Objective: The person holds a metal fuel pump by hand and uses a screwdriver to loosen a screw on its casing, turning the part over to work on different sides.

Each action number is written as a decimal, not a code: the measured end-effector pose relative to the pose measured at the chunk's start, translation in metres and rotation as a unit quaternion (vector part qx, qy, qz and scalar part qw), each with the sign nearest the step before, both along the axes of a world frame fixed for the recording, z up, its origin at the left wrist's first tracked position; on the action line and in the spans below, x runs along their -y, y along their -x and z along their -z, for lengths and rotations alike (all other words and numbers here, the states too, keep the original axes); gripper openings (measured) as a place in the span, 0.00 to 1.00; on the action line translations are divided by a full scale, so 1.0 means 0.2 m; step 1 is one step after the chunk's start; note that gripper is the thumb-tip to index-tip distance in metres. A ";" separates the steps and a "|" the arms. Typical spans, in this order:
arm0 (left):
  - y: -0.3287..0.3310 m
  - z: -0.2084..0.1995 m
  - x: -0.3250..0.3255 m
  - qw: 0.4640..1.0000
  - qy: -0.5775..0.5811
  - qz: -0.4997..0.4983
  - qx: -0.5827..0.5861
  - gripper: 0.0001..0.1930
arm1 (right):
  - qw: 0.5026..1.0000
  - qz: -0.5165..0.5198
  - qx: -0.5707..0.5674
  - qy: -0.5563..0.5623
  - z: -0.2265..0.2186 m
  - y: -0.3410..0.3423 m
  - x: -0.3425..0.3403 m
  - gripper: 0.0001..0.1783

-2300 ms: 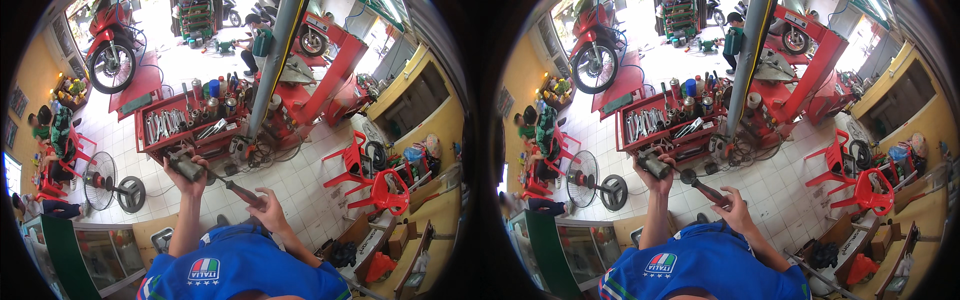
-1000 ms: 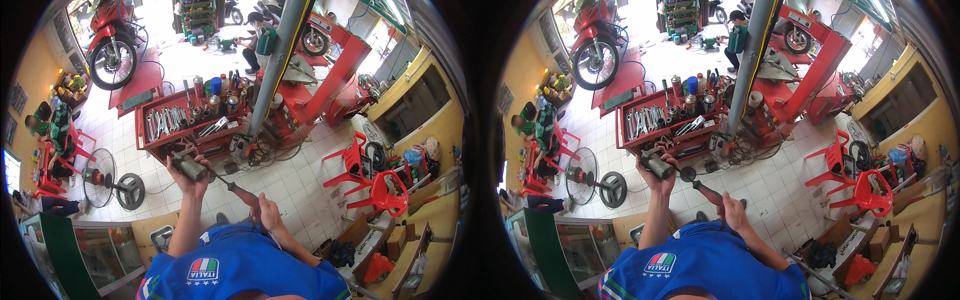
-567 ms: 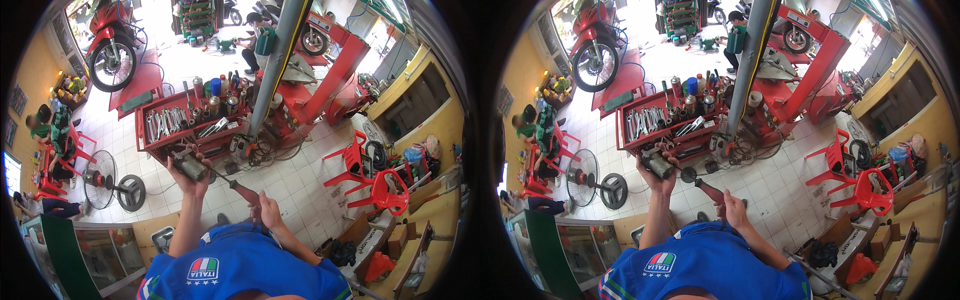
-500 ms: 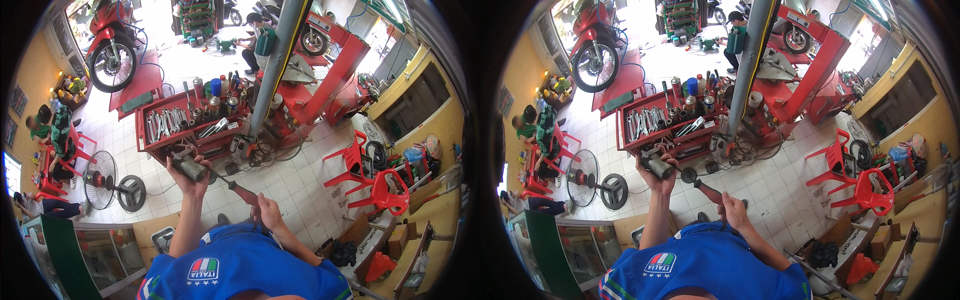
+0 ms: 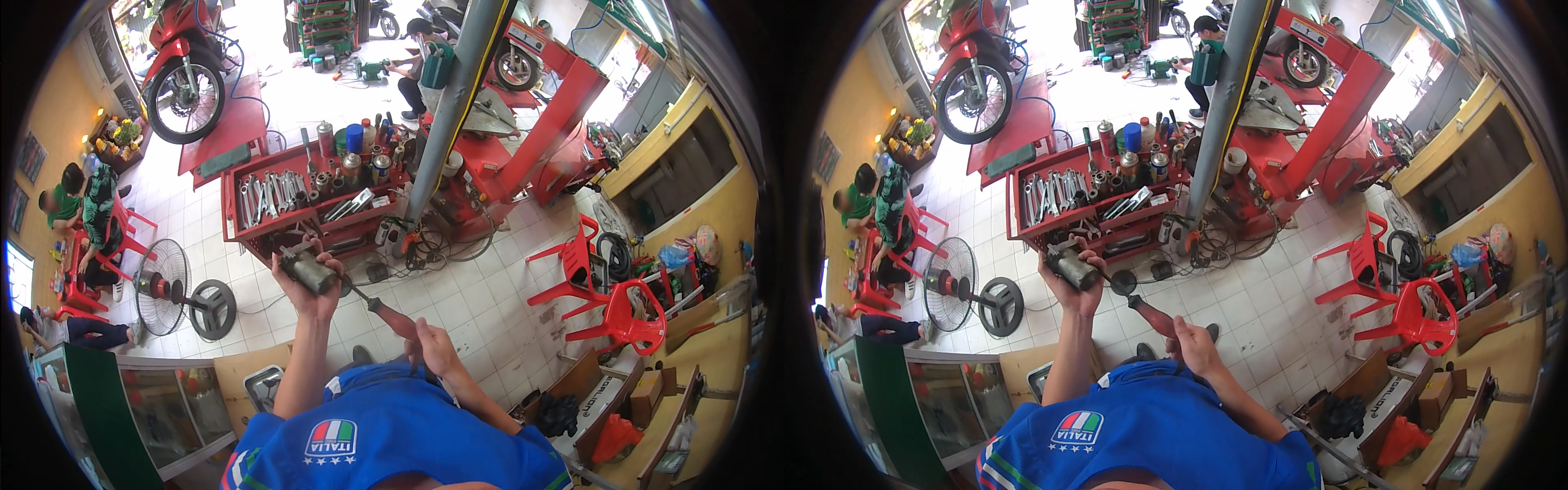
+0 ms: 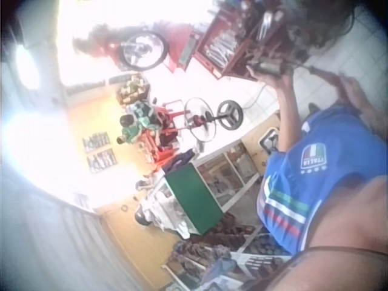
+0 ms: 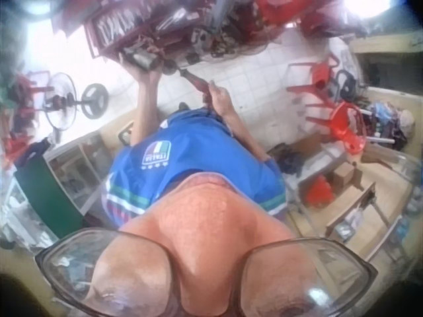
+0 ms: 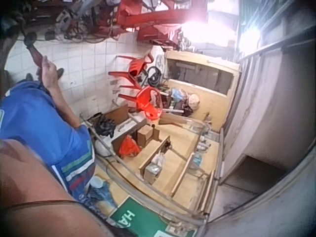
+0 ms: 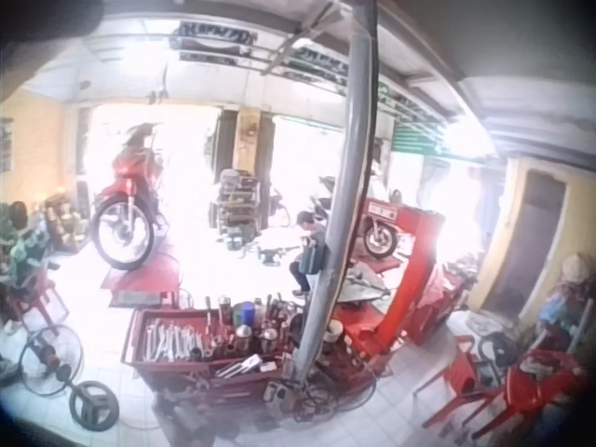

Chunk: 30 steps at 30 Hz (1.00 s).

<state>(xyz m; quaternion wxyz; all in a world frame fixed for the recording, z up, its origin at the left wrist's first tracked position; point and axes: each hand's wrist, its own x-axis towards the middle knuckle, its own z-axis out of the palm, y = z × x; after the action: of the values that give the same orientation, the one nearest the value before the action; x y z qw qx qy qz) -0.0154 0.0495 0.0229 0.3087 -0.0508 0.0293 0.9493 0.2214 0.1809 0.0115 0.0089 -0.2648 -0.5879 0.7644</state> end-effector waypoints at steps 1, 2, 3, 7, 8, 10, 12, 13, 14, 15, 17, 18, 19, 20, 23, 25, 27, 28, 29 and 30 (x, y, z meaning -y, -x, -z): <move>0.00 0.01 0.00 1.000 -0.004 0.002 -0.003 0.32 | 1.000 0.009 -0.007 -0.026 -0.04 0.01 0.02 0.23; 0.01 0.03 0.01 1.000 -0.014 0.001 0.000 0.32 | 0.994 0.019 -0.033 -0.105 -0.08 0.02 0.03 0.21; 0.01 0.04 0.02 1.000 -0.024 0.003 0.002 0.32 | 0.981 0.031 -0.060 -0.182 -0.14 0.02 0.05 0.20; -0.01 -0.03 -0.01 0.998 0.032 -0.046 0.021 0.33 | 0.969 0.034 -0.107 -0.222 -0.16 0.02 0.04 0.18; -0.03 -0.07 -0.03 0.997 0.052 -0.048 0.026 0.33 | 0.981 0.042 -0.085 -0.169 -0.14 0.02 0.04 0.18; -0.07 -0.14 -0.05 0.994 0.089 -0.054 0.040 0.33 | 0.996 0.054 -0.037 -0.063 -0.10 0.01 0.03 0.19; -0.05 -0.06 -0.03 0.999 0.033 -0.019 0.025 0.33 | 0.998 0.031 -0.002 0.046 -0.04 -0.01 0.00 0.20; -0.05 -0.03 -0.02 1.000 0.005 -0.001 0.018 0.33 | 0.995 0.020 0.015 0.101 0.00 -0.02 -0.01 0.21; -0.05 -0.02 -0.02 1.000 -0.010 0.004 0.023 0.33 | 0.997 0.015 0.020 0.074 0.03 -0.02 -0.01 0.21; -0.04 -0.02 -0.02 1.000 -0.013 0.005 0.017 0.33 | 0.999 0.011 0.024 0.048 0.05 -0.02 -0.02 0.22; -0.03 -0.01 -0.01 1.000 -0.018 0.006 0.007 0.33 | 1.000 0.023 -0.004 -0.020 0.03 -0.02 -0.01 0.22; -0.02 -0.01 0.00 1.000 -0.020 0.003 0.010 0.33 | 0.997 0.038 -0.038 -0.061 -0.03 -0.01 0.01 0.22; -0.02 -0.01 0.00 1.000 -0.017 -0.001 0.014 0.33 | 0.991 0.052 -0.071 -0.101 -0.08 0.00 0.03 0.22; -0.02 -0.01 0.00 1.000 -0.016 -0.004 0.016 0.32 | 0.983 0.054 -0.087 -0.151 -0.13 0.01 0.04 0.23; 0.00 -0.01 -0.01 0.999 -0.031 -0.001 0.012 0.32 | 0.959 0.049 -0.119 -0.255 -0.18 0.01 0.05 0.25; 0.02 0.03 0.00 0.998 -0.064 0.018 -0.014 0.31 | 0.956 0.032 -0.120 -0.266 -0.13 0.00 0.04 0.25; -0.02 -0.03 -0.02 1.000 0.004 -0.012 -0.017 0.33 | 0.956 0.032 -0.094 -0.276 -0.10 -0.01 0.04 0.22; -0.03 -0.04 -0.03 0.999 0.038 -0.027 -0.018 0.34 | 0.956 0.032 -0.081 -0.281 -0.09 -0.02 0.05 0.20; -0.02 -0.04 -0.03 0.999 0.021 -0.014 -0.031 0.34 | 0.974 0.030 -0.061 -0.214 -0.09 -0.02 0.05 0.19; -0.01 -0.03 -0.02 0.999 0.004 0.000 -0.045 0.35 | 0.988 0.028 -0.041 -0.146 -0.10 -0.02 0.06 0.18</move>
<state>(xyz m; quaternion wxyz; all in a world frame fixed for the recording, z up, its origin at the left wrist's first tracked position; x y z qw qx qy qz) -0.0126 0.0538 0.0281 0.3072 -0.0096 0.0473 0.9504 0.2255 0.1695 0.0315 0.0931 -0.2452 -0.6848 0.6799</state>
